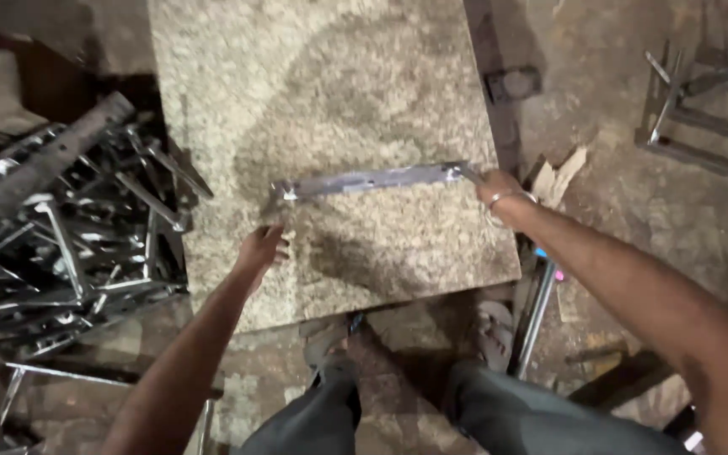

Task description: The person picks up a metal bracket from a pile, places it on a stone slab, and uses a hammer to strike its joints. They then pick up a metal bar, align it with the bracket, and hammer the pieces together before setting the assembly aside.

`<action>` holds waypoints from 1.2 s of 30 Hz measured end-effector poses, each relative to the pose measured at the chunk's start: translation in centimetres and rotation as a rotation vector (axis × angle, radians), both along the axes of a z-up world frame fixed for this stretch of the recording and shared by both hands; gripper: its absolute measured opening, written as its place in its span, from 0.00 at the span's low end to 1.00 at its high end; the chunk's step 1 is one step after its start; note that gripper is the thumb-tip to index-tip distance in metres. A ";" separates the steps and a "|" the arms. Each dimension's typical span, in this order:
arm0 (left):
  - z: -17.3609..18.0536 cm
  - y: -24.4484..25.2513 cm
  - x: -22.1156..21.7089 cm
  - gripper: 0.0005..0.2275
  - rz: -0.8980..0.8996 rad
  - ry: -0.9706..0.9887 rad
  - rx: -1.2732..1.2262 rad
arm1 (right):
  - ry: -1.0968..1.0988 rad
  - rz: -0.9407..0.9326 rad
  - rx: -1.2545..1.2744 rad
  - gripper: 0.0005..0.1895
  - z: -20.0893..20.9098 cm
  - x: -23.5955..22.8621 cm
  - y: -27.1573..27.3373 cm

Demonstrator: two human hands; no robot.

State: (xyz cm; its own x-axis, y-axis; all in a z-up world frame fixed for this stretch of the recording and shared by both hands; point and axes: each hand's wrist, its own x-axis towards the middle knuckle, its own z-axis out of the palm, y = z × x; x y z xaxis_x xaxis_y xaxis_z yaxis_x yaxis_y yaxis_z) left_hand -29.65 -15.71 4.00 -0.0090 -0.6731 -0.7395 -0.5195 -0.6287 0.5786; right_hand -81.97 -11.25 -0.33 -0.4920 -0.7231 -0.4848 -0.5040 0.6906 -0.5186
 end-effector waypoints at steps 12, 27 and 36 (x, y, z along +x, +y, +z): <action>-6.5 0.9 2.6 0.17 0.341 0.383 -0.254 | -0.422 -0.183 -0.019 0.28 7.0 2.3 3.9; 3.5 -1.7 2.0 0.17 0.441 0.597 0.057 | -0.334 -0.064 0.049 0.20 10.8 5.2 2.6; 26.2 -1.1 -1.5 0.08 0.493 1.228 -0.227 | -0.386 0.267 0.130 0.23 10.9 11.1 2.1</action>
